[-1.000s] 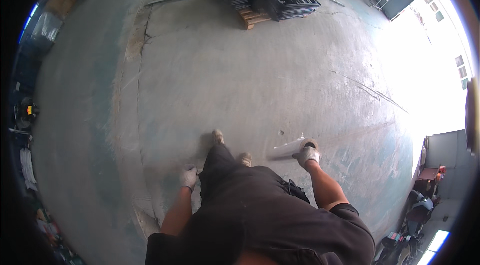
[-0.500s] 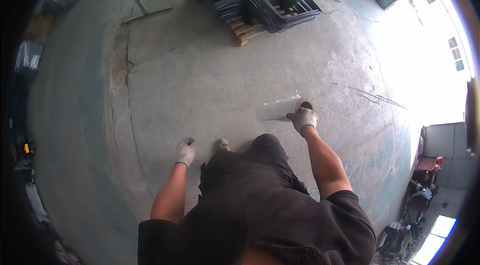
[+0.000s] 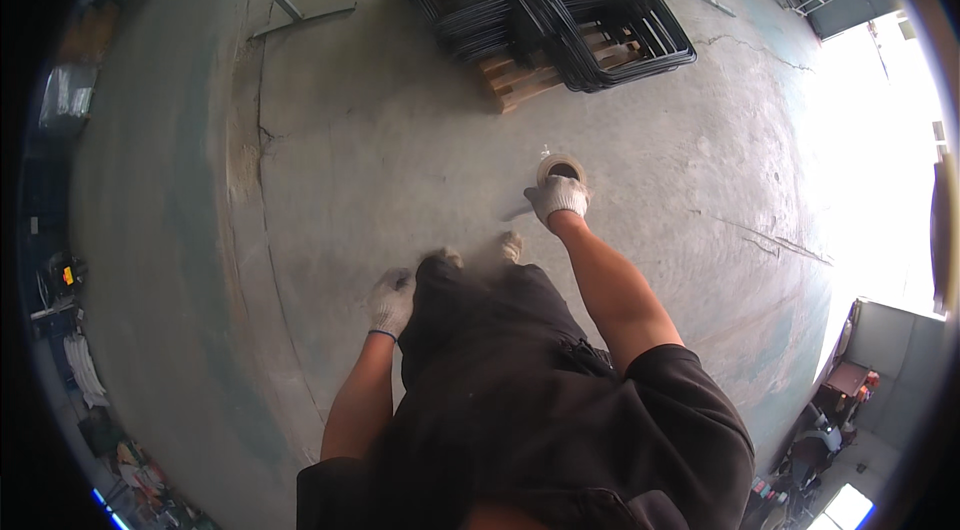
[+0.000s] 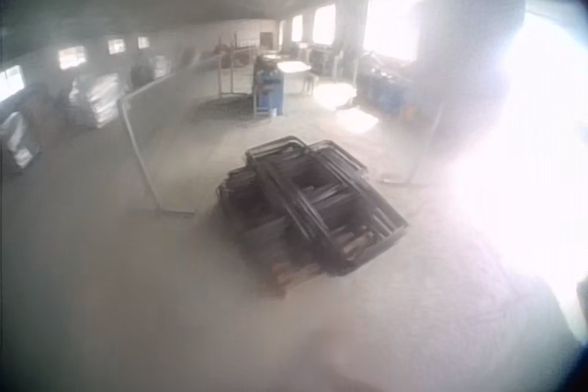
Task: The person collects black metal frames from a rack and stacks them on a pallet. The person then retrieves a roll of plastic wrap and wraps the stacked frames on the pallet.
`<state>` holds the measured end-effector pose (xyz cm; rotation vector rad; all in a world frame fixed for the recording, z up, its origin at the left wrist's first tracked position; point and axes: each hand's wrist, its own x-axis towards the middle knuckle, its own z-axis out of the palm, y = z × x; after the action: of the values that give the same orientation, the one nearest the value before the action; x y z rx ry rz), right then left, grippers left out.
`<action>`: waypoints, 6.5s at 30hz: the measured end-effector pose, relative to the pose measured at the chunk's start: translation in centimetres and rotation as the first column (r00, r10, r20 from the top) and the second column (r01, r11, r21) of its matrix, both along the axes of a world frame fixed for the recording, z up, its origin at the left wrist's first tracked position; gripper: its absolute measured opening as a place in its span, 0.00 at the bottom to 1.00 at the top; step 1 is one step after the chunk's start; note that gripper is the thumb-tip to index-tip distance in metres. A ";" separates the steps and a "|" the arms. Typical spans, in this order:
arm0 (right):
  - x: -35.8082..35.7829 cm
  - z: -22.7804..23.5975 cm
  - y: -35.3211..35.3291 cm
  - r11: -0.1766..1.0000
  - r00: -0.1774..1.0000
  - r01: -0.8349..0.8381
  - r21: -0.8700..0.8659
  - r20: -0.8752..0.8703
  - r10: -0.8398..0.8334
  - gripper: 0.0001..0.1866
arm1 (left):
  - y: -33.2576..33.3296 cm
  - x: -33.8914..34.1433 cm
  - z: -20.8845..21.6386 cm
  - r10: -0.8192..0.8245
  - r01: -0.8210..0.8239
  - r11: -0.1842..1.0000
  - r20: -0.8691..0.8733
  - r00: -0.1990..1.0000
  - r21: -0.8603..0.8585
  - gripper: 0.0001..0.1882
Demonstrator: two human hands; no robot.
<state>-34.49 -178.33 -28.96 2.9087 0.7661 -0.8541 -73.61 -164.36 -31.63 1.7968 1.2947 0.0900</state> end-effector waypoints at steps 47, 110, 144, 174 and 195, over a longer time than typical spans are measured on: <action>19.4 -66.7 14.6 0.854 0.193 0.477 -0.206 -0.924 -0.331 0.58 | 37.7 22.4 -40.3 0.400 -0.363 0.844 0.013 0.917 -0.394 0.25; 38.1 -49.9 8.9 0.597 0.512 0.739 0.312 -0.836 -0.197 0.19 | 27.8 51.6 -44.4 0.340 0.129 0.798 0.616 0.710 -0.589 0.02; 50.4 -32.4 3.3 -0.102 0.819 0.338 0.936 -0.346 -0.458 0.14 | 22.4 57.4 -33.2 0.009 0.656 0.596 0.820 0.572 -0.464 0.22; 41.7 -56.9 10.3 -0.381 0.135 0.901 0.208 -0.968 -0.211 0.06 | 19.1 58.5 -37.5 -0.059 0.447 0.804 0.696 0.716 -0.392 0.15; 45.6 -63.0 4.1 -0.073 0.873 0.485 0.872 -0.478 0.094 0.46 | 10.8 75.8 -47.5 -0.773 0.769 0.528 -0.171 0.611 0.361 0.18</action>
<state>11.09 -174.24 -91.98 4.3542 1.5971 -1.4046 2.14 -153.60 -79.10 2.5866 0.3439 -0.1482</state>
